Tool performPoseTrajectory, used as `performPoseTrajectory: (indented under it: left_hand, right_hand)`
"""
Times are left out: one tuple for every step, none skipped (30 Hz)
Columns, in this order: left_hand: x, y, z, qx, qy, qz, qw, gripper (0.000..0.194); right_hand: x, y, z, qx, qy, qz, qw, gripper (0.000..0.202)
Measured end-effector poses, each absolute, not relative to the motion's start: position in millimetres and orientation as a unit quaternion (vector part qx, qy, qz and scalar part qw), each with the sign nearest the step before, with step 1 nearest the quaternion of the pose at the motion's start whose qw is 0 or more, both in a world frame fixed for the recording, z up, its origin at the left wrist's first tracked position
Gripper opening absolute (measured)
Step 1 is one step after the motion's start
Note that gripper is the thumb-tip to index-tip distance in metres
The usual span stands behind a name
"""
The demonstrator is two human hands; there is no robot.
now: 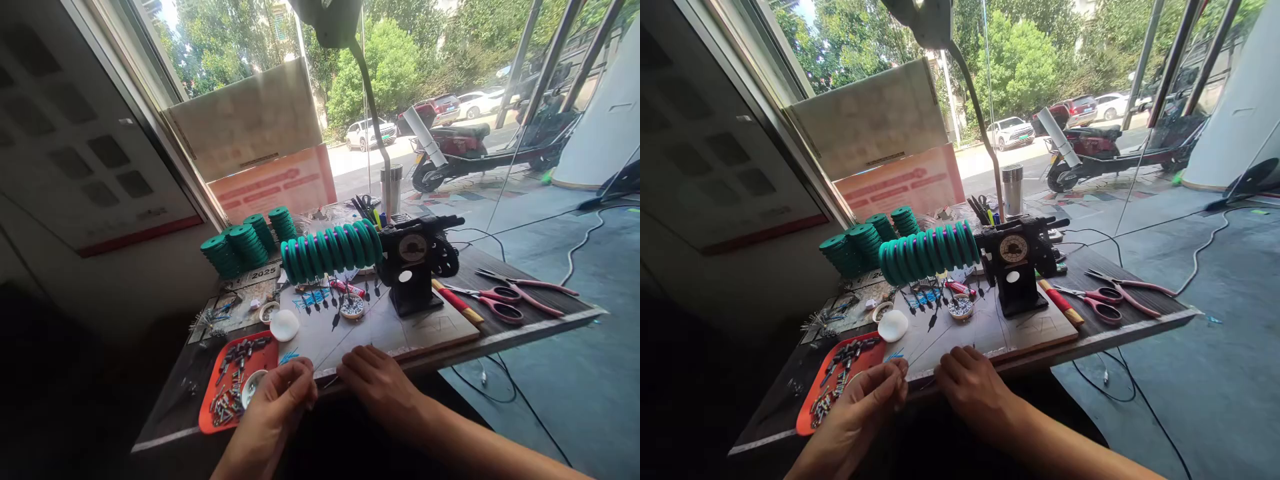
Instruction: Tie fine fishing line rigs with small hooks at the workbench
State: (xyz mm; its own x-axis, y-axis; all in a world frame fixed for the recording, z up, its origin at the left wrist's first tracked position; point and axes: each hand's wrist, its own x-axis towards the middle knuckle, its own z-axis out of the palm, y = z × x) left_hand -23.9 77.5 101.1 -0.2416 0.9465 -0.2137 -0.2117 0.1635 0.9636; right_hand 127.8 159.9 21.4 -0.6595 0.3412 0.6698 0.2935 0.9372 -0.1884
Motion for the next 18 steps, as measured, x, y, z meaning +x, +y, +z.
performPoseTrajectory:
  left_hand:
    - [-21, 77, 92, 0.268, 0.532, 0.59, 0.546, 0.019]
    - [-18, 76, 82, 0.223, 0.502, 0.613, 0.568, 0.022]
    - [-14, 74, 74, 0.184, 0.471, 0.634, 0.585, 0.023]
    - [-10, 73, 67, 0.146, 0.442, 0.656, 0.594, 0.022]
    - [-4, 72, 61, 0.113, 0.414, 0.669, 0.606, 0.021]
    - [1, 71, 56, 0.082, 0.385, 0.674, 0.626, 0.021]
    - [8, 70, 53, 0.054, 0.356, 0.67, 0.65, 0.02]
    - [14, 70, 51, 0.033, 0.325, 0.662, 0.675, 0.018]
    - [21, 70, 50, 0.02, 0.293, 0.654, 0.697, 0.015]
    - [27, 69, 50, 0.016, 0.265, 0.654, 0.708, 0.012]
    - [32, 69, 49, 0.02, 0.242, 0.656, 0.715, 0.009]
    - [36, 68, 49, 0.027, 0.226, 0.66, 0.716, 0.007]
    - [39, 68, 49, 0.034, 0.215, 0.664, 0.715, 0.006]
    - [41, 67, 48, 0.039, 0.209, 0.663, 0.718, 0.006]
    - [42, 66, 46, 0.041, 0.205, 0.661, 0.72, 0.006]
    - [42, 66, 44, 0.041, 0.201, 0.661, 0.722, 0.005]
    - [41, 65, 43, 0.039, 0.197, 0.661, 0.723, 0.006]
    - [41, 65, 41, 0.039, 0.194, 0.662, 0.723, 0.006]
  right_hand:
    - [129, 160, 22, -0.17, -0.907, 0.045, 0.382, 0.019]
    - [131, 160, 24, -0.168, -0.903, 0.061, 0.39, 0.021]
    - [133, 159, 26, -0.169, -0.898, 0.079, 0.398, 0.023]
    - [136, 156, 29, -0.174, -0.892, 0.09, 0.406, 0.025]
    - [139, 152, 32, -0.187, -0.881, 0.117, 0.418, 0.025]
    - [143, 146, 37, -0.205, -0.86, 0.171, 0.434, 0.024]
    - [145, 140, 41, -0.223, -0.827, 0.25, 0.451, 0.021]
    - [147, 133, 46, -0.235, -0.771, 0.364, 0.467, 0.018]
    - [148, 127, 50, -0.234, -0.704, 0.471, 0.477, 0.016]
    - [148, 121, 53, -0.225, -0.634, 0.563, 0.48, 0.016]
    - [147, 117, 55, -0.214, -0.576, 0.626, 0.48, 0.017]
    - [145, 114, 56, -0.207, -0.544, 0.657, 0.48, 0.018]
    - [143, 111, 55, -0.206, -0.526, 0.67, 0.482, 0.018]
    - [141, 110, 55, -0.209, -0.518, 0.676, 0.481, 0.019]
    - [140, 110, 53, -0.211, -0.516, 0.677, 0.481, 0.019]
    - [139, 110, 52, -0.214, -0.515, 0.676, 0.482, 0.018]
    - [139, 110, 51, -0.214, -0.514, 0.674, 0.485, 0.018]
    - [139, 110, 51, -0.213, -0.512, 0.673, 0.488, 0.017]
